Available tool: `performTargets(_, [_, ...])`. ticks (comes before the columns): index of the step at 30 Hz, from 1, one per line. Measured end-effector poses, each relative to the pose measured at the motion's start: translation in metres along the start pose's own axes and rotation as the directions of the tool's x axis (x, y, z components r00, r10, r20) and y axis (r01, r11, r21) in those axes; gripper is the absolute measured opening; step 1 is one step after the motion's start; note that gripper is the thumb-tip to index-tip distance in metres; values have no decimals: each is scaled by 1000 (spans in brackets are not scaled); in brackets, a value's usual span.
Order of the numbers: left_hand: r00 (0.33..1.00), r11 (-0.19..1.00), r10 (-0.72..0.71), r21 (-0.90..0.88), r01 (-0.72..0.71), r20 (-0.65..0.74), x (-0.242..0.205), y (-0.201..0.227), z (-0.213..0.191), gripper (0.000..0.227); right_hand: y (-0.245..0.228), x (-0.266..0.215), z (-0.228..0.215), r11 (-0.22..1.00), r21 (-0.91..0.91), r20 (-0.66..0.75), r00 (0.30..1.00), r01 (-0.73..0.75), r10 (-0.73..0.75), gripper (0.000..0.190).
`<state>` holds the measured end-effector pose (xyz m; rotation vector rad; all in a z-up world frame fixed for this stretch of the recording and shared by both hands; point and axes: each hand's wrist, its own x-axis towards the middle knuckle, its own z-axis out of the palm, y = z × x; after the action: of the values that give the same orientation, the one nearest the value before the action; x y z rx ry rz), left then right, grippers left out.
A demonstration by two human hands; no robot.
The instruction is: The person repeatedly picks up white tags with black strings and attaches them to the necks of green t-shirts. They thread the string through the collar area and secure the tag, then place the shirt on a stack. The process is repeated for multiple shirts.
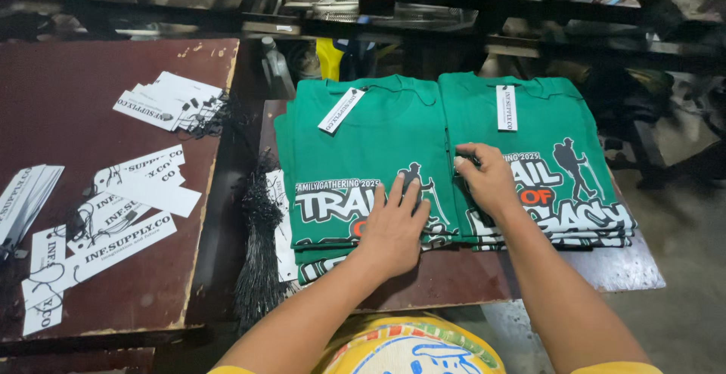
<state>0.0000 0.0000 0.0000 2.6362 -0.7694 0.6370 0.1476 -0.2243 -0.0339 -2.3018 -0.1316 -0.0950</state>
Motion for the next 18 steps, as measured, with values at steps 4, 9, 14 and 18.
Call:
performTargets(4, [971,991,71,129,-42,-227,-4,-11,39,40,-14,-16,-1,995,63,-50,996,77,-74,32])
performTargets(9, [982,995,-93,-48,86,-163,2,-16,59,32,-46,-29,-5,910,406,-162,987,80,-15,37])
performTargets(14, [835,729,-534,-574,374,-133,23,-36,10,28,-34,-18,10,592,804,-132,986,46,102,40])
performTargets(18, [772,607,-607,-737,298,-187,32,-32,-27,28,-58,-5,28,27,991,128,989,-130,75,50])
